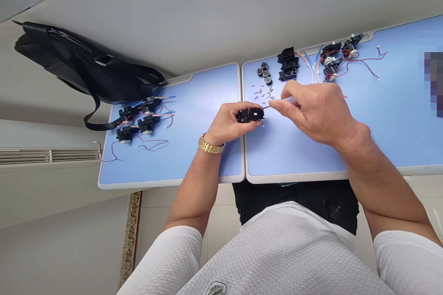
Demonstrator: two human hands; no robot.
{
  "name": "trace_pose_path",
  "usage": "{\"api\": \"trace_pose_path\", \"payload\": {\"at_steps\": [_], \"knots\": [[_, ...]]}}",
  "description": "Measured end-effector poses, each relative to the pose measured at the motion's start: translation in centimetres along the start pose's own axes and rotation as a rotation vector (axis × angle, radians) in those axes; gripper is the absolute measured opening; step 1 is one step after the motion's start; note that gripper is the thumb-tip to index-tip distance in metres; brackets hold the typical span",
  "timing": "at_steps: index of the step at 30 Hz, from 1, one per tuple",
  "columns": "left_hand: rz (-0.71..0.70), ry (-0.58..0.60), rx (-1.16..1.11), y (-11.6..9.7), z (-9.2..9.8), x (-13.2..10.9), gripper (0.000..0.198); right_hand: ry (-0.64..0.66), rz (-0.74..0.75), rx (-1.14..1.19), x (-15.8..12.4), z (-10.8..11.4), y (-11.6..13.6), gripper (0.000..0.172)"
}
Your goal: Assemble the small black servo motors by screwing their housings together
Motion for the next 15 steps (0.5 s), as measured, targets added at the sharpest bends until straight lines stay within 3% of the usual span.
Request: {"api": "trace_pose_path", "payload": {"at_steps": [4,7,13,15], "knots": [[0.007,0.005,-0.014,0.0,0.0,0.0,0.032,0.016,-0.008,0.118,0.1,-0.1,1.0,0.018],[0.002,0.006,-0.017,0.0,-0.1,0.0,0.032,-0.009,0.003,0.109,0.1,-0.1,1.0,0.014],[-0.011,0.003,-0.022,-0.2,-0.1,0.0,0.03,-0.053,0.012,-0.05,-0.1,0.2,-0.2,0.046],[-0.011,-0.004,-0.021,-0.2,0.0,0.0,0.03,-0.038,0.015,-0.05,-0.1,0.1,-0.2,0.048]]}}
Point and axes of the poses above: each hand's wrist, its own x-axis towards the middle knuckle, its own z-axis out of the back of the hand, y = z × x, the point moved 10 cm from there along x, towards the middle knuckle, and after that the axes turned 4 degrees about -y, right-handed, at the moved point
